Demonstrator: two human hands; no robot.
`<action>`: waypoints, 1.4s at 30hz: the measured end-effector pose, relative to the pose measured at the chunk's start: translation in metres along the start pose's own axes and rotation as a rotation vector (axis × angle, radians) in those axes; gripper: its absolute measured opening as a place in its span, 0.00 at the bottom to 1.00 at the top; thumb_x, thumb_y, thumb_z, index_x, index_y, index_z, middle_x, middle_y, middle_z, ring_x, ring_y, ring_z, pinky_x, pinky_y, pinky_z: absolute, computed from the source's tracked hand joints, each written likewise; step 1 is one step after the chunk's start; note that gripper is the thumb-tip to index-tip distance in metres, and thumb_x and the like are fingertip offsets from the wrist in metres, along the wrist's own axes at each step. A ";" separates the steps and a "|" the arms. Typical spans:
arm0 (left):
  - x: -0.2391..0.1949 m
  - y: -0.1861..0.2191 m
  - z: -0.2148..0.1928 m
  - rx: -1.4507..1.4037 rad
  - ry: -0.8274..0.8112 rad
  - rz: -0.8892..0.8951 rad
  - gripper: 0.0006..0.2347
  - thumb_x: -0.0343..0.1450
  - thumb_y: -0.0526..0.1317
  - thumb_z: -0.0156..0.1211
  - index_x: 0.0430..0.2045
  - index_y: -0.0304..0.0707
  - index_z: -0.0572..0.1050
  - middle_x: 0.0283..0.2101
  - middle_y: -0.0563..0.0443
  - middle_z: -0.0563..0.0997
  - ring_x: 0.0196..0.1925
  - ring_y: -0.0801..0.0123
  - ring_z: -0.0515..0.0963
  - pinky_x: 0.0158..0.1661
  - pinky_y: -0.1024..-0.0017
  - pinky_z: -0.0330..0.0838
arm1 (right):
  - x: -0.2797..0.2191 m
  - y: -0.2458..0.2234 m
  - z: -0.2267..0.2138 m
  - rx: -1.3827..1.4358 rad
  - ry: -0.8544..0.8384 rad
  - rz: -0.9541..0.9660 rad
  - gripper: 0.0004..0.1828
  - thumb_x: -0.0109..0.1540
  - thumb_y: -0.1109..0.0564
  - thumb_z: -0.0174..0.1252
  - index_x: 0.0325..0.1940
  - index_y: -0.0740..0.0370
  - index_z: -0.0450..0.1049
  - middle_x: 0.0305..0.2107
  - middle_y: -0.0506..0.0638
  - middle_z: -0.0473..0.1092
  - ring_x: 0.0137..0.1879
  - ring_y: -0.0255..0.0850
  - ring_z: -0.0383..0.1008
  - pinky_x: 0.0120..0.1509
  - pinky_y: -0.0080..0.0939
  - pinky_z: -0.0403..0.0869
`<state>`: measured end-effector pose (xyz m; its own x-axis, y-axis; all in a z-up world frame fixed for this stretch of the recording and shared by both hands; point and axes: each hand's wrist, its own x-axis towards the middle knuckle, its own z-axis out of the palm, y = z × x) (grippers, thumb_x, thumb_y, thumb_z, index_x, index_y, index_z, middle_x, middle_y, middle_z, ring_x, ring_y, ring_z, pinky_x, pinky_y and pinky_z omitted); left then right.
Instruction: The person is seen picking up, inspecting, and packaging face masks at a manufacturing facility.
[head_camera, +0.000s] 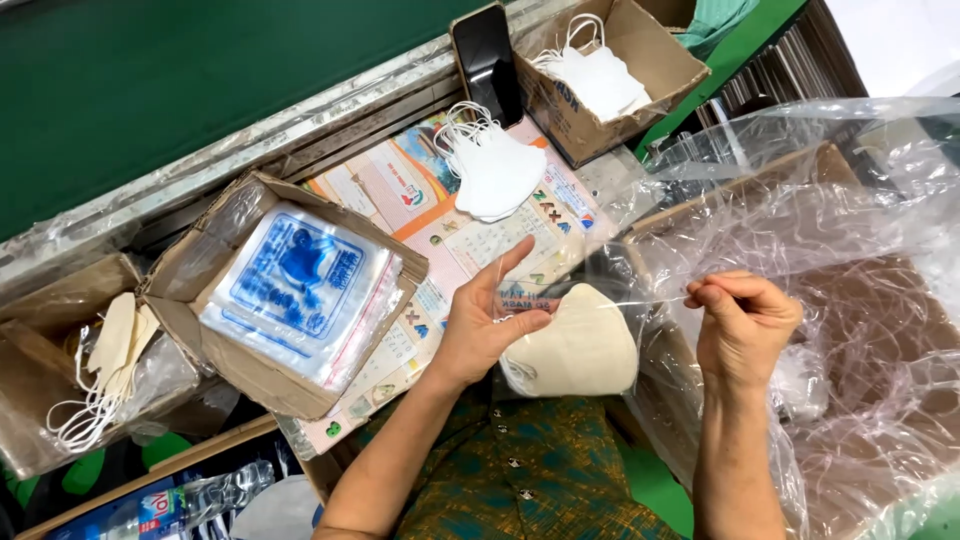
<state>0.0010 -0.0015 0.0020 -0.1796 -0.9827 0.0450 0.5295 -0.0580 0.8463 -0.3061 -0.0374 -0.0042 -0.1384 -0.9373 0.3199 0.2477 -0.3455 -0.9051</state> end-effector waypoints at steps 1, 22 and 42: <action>0.000 0.001 0.000 -0.001 -0.002 0.002 0.34 0.68 0.24 0.65 0.71 0.25 0.57 0.70 0.33 0.67 0.53 0.59 0.83 0.53 0.69 0.80 | 0.000 0.000 0.000 -0.002 0.000 -0.003 0.05 0.63 0.71 0.67 0.42 0.72 0.79 0.33 0.59 0.77 0.38 0.43 0.79 0.45 0.40 0.79; -0.011 0.014 -0.037 0.035 0.223 0.088 0.35 0.66 0.22 0.65 0.71 0.29 0.58 0.59 0.37 0.75 0.49 0.63 0.84 0.48 0.70 0.80 | 0.042 -0.048 -0.034 -1.135 -0.126 -0.002 0.22 0.60 0.60 0.70 0.58 0.60 0.79 0.52 0.53 0.77 0.58 0.46 0.77 0.65 0.47 0.74; -0.031 0.022 -0.057 -0.153 -0.076 -0.151 0.20 0.78 0.34 0.52 0.67 0.24 0.65 0.57 0.36 0.80 0.58 0.61 0.81 0.58 0.67 0.75 | 0.016 0.008 0.077 -0.145 -0.638 0.667 0.20 0.65 0.62 0.53 0.62 0.69 0.72 0.53 0.55 0.77 0.58 0.39 0.78 0.62 0.40 0.75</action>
<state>0.0659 0.0173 -0.0109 -0.3249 -0.9452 -0.0312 0.6106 -0.2348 0.7563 -0.2321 -0.0591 0.0154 0.5526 -0.8027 -0.2242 -0.0418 0.2420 -0.9694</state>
